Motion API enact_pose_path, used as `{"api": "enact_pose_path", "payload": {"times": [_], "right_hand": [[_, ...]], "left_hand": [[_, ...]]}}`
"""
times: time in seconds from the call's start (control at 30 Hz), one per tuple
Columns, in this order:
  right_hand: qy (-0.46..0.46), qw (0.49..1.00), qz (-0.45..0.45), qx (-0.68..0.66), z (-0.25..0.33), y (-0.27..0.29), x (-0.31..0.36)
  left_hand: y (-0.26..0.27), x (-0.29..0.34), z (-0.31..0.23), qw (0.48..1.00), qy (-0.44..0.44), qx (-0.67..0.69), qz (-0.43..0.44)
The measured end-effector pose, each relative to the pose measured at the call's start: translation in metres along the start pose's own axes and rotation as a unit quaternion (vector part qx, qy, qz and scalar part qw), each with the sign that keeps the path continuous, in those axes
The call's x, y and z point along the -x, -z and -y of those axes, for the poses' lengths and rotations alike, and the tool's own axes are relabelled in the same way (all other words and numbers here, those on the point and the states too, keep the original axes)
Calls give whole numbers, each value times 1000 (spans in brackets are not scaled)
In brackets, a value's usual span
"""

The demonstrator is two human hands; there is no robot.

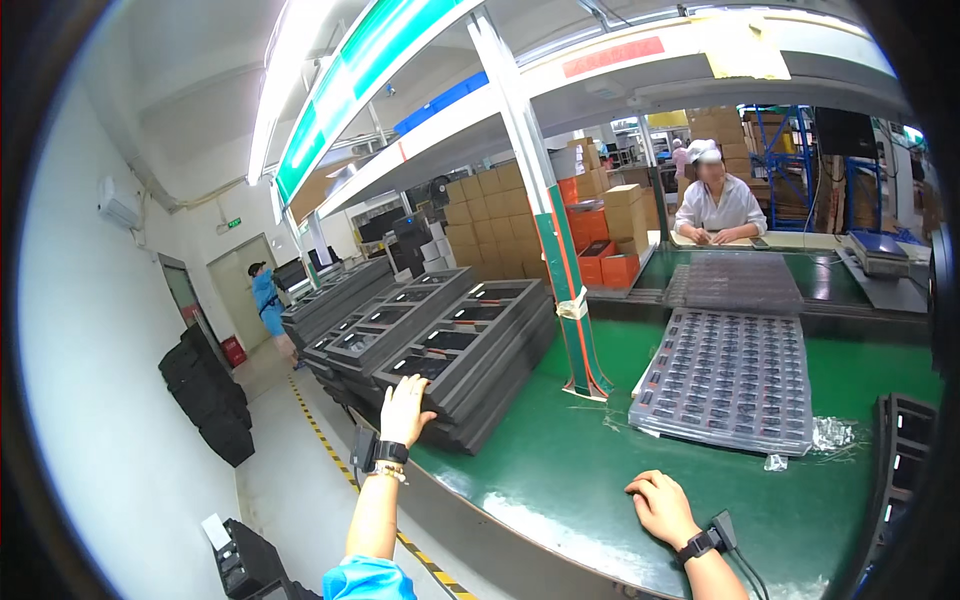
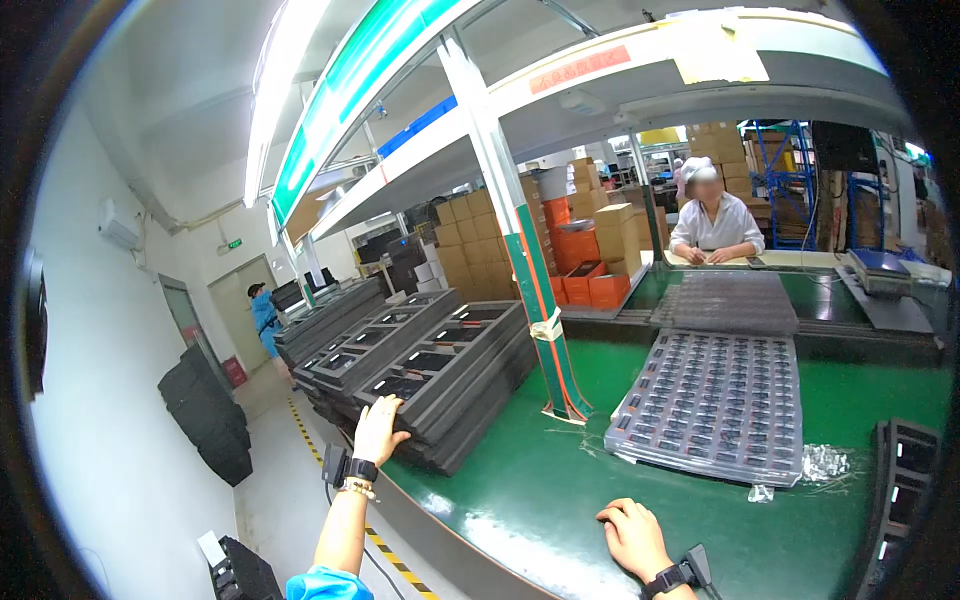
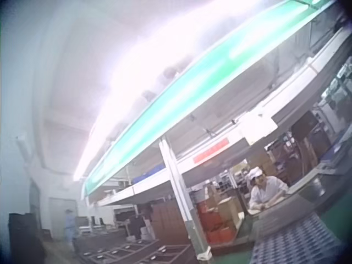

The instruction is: Assembling or inspecting mobile phone components on a production line.

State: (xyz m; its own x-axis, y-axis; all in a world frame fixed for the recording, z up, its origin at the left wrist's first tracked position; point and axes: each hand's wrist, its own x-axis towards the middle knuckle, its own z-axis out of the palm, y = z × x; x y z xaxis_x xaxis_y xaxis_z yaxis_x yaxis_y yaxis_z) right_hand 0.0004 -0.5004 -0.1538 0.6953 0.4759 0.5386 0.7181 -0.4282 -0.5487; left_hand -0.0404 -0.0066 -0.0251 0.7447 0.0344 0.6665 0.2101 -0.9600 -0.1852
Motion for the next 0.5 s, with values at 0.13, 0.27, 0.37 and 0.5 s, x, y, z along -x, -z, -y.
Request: {"api": "enact_pose_path", "payload": {"times": [0.13, 0.27, 0.37, 0.5], "right_hand": [[-8, 1000, 0, -24, -2, 2, 3], [-12, 1000, 1, -6, -1, 3, 8], [-23, 999, -18, -14, 13, -3, 6], [-212, 783, 19, -584, 68, -11, -6]], "left_hand": [[1, -20, 3, 996, -36, -44, 66], [44, -21, -64, 988, -149, 1, 40], [78, 4, -149, 981, -139, 132, -20], [117, 33, -245, 973, -136, 186, 5]]}}
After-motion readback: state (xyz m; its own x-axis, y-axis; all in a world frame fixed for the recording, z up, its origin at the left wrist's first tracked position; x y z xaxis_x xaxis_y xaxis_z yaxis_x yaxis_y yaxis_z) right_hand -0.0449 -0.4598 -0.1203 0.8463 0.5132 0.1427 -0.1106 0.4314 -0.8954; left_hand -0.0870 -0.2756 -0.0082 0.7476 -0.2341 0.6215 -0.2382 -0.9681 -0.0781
